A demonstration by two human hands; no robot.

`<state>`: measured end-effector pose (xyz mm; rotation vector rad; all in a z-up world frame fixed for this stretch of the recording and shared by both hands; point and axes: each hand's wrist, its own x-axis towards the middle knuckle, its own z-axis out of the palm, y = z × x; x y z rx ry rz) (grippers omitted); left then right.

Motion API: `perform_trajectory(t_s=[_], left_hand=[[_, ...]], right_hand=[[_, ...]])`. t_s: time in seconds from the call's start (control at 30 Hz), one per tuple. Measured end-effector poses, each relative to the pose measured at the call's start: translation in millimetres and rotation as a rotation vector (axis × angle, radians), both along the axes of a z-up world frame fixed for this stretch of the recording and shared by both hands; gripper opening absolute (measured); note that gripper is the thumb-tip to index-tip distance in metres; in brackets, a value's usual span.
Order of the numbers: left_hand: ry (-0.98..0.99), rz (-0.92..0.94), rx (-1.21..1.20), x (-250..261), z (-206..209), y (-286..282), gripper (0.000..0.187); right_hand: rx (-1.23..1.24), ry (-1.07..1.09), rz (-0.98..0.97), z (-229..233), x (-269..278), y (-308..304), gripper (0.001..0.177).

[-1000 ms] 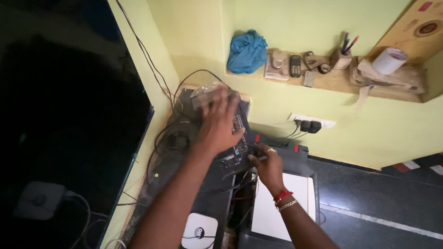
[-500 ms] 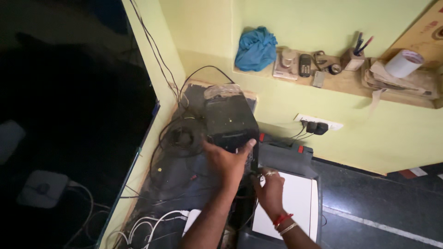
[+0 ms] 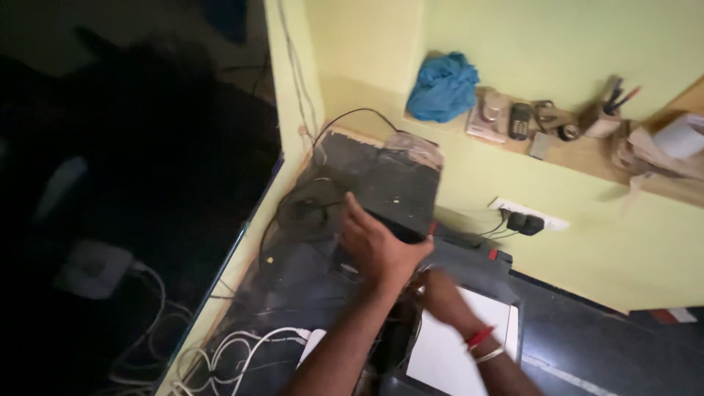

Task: The person untangles and connects wires to the back of a black subwoofer speaker.

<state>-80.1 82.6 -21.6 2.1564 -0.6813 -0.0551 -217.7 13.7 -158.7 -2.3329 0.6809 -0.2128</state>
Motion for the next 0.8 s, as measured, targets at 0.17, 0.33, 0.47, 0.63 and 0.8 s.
perform_trajectory(t_s=[0.17, 0.33, 0.47, 0.63, 0.8], left_hand=[[-0.021, -0.134, 0.084, -3, -2, -8, 0.153], [-0.173, -0.391, 0.084, 10, -5, -8, 0.151], [-0.286, -0.603, 0.094, 31, -4, -5, 0.154], [-0.4, -0.853, 0.122, 66, 4, -22, 0.156], [-0.434, -0.991, 0.12, 84, 17, -47, 0.158]], right_hand=[[-0.534, 0.098, -0.097, 100, 3, -91, 0.087], [-0.617, 0.414, 0.266, 178, 50, -111, 0.145], [-0.592, 0.484, 0.45, 184, 57, -111, 0.152], [-0.62, 0.206, 0.541, 158, 47, -135, 0.151], [-0.557, 0.032, 0.446, 125, 28, -153, 0.152]])
